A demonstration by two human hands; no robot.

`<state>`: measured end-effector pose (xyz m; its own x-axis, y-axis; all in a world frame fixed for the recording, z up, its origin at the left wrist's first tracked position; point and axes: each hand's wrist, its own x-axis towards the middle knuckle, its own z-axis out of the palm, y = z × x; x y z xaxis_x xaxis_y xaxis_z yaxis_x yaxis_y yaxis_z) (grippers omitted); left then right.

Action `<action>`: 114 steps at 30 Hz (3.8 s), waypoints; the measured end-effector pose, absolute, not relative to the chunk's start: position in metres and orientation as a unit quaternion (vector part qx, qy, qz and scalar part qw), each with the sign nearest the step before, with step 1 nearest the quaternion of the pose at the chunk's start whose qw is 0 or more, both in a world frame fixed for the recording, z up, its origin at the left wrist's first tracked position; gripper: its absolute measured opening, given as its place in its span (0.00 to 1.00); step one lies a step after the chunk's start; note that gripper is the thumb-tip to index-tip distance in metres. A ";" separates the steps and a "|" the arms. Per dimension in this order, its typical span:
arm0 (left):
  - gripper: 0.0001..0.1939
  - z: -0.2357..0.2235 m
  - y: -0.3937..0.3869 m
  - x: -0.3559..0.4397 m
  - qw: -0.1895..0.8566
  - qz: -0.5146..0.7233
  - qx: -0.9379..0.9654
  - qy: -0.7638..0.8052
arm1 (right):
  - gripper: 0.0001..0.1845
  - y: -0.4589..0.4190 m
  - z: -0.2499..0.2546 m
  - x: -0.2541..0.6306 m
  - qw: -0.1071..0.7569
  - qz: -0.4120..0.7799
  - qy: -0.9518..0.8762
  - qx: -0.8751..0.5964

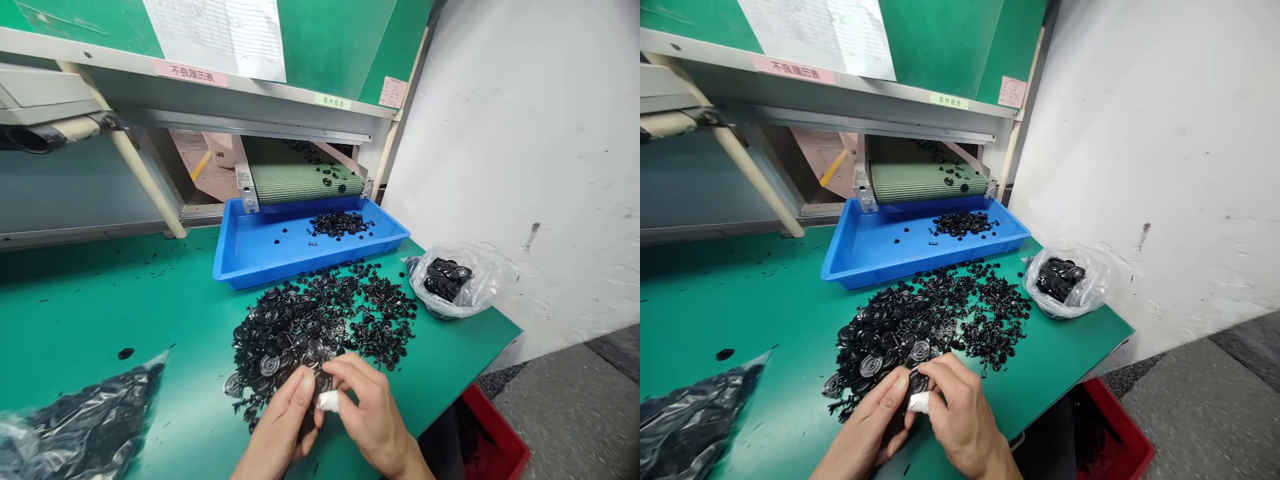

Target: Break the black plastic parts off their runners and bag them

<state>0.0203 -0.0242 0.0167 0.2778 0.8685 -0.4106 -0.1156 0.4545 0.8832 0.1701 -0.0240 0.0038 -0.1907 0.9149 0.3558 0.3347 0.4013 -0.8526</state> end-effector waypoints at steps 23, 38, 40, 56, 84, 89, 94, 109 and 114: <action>0.21 0.013 -0.023 0.018 0.652 0.341 0.440 0.515 | 0.08 -0.015 -0.009 0.145 0.490 0.400 -0.582 -0.511; 0.21 0.014 -0.021 0.012 0.697 0.390 0.386 0.462 | 0.13 0.019 -0.001 0.205 0.409 0.207 -0.694 -0.555; 0.21 0.014 -0.019 0.009 0.714 0.419 0.340 0.445 | 0.12 0.029 0.001 0.210 0.395 0.169 -0.704 -0.566; 0.07 0.024 0.000 -0.014 0.761 0.532 0.115 0.352 | 0.14 0.052 0.034 0.173 0.186 0.149 -0.844 -0.481; 0.14 0.015 -0.010 0.005 0.589 0.397 0.496 0.499 | 0.12 0.010 0.009 0.158 0.434 0.553 -0.530 -0.473; 0.07 0.012 -0.013 0.006 0.457 0.386 0.586 0.546 | 0.08 -0.003 0.009 0.152 0.389 0.361 -0.648 -0.546; 0.06 0.007 -0.018 0.005 0.466 0.380 0.613 0.513 | 0.11 -0.009 0.013 0.147 0.393 0.266 -0.699 -0.535; 0.10 0.004 -0.021 0.011 0.555 0.418 0.517 0.499 | 0.12 0.000 0.015 0.143 0.413 0.404 -0.589 -0.565; 0.11 0.006 -0.016 0.010 0.613 0.422 0.471 0.474 | 0.11 0.006 0.015 0.153 0.402 0.432 -0.598 -0.542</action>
